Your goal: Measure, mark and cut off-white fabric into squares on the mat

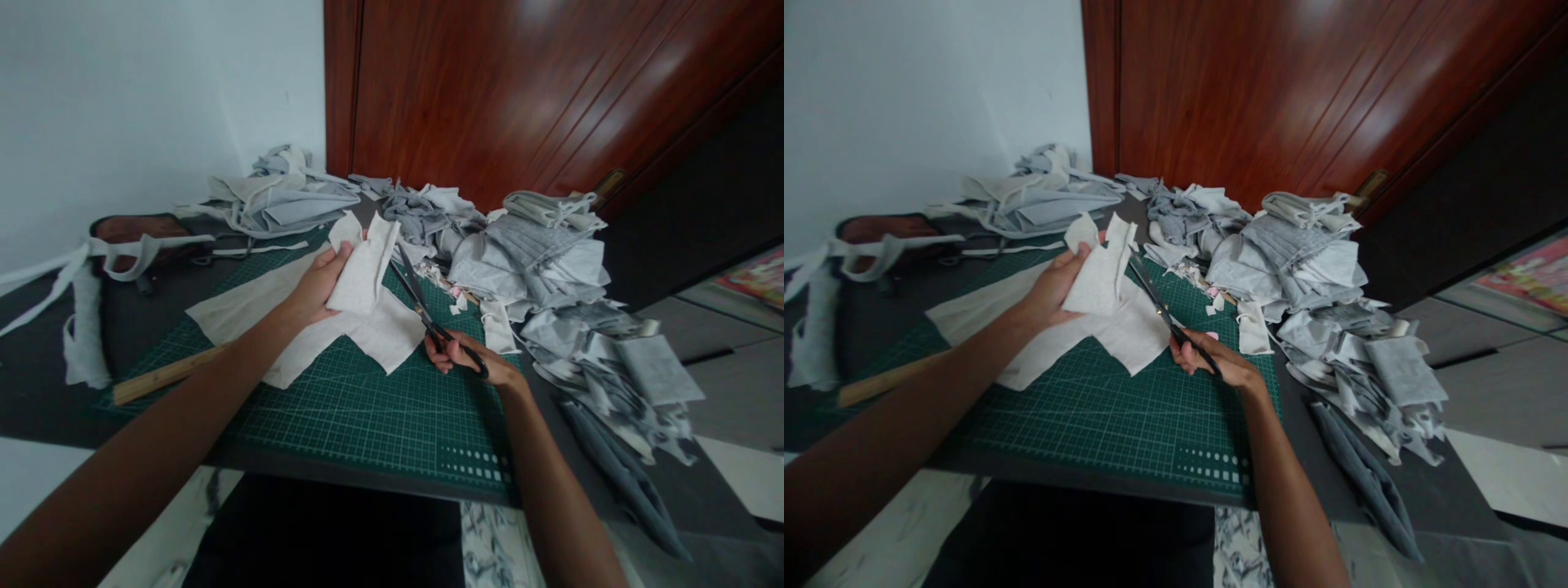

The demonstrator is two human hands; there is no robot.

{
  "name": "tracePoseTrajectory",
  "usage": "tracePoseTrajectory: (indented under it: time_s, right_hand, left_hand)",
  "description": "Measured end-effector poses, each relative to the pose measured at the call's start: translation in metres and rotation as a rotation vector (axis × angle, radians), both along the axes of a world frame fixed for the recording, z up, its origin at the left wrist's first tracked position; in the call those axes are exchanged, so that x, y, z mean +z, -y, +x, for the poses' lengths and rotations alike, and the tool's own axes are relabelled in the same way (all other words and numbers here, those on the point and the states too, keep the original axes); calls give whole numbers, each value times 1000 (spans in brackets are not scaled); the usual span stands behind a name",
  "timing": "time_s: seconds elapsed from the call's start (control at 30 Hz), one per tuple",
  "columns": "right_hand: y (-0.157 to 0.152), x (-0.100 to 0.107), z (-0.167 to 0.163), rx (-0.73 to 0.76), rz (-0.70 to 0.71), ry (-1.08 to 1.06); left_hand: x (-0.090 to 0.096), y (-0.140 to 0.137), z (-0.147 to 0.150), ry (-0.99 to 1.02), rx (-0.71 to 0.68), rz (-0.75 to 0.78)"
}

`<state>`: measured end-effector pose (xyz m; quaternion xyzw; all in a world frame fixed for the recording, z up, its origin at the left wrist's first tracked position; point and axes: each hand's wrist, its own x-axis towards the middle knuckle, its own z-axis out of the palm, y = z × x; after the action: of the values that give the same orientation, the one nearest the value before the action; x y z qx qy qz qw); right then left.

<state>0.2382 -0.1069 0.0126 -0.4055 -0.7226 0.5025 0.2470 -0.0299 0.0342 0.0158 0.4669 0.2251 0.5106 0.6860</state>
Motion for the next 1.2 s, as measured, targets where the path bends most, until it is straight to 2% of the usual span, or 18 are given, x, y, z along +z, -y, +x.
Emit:
tracePoseTrajectory:
  time_s: [0.2, 0.4, 0.73, 1.2]
  right_hand:
    - [1, 6, -3, 26, 25, 22]
    - [-1, 3, -4, 15, -61, -19]
    - [-2, -7, -9, -25, -126, -99]
    - [-3, -16, -13, -38, -121, -127]
  left_hand:
    - [2, 1, -3, -70, -47, -42]
    - [-4, 0, -4, -140, -87, -43]
    - [-4, 0, -2, -124, -108, -44]
    - [7, 10, 0, -32, -112, 9]
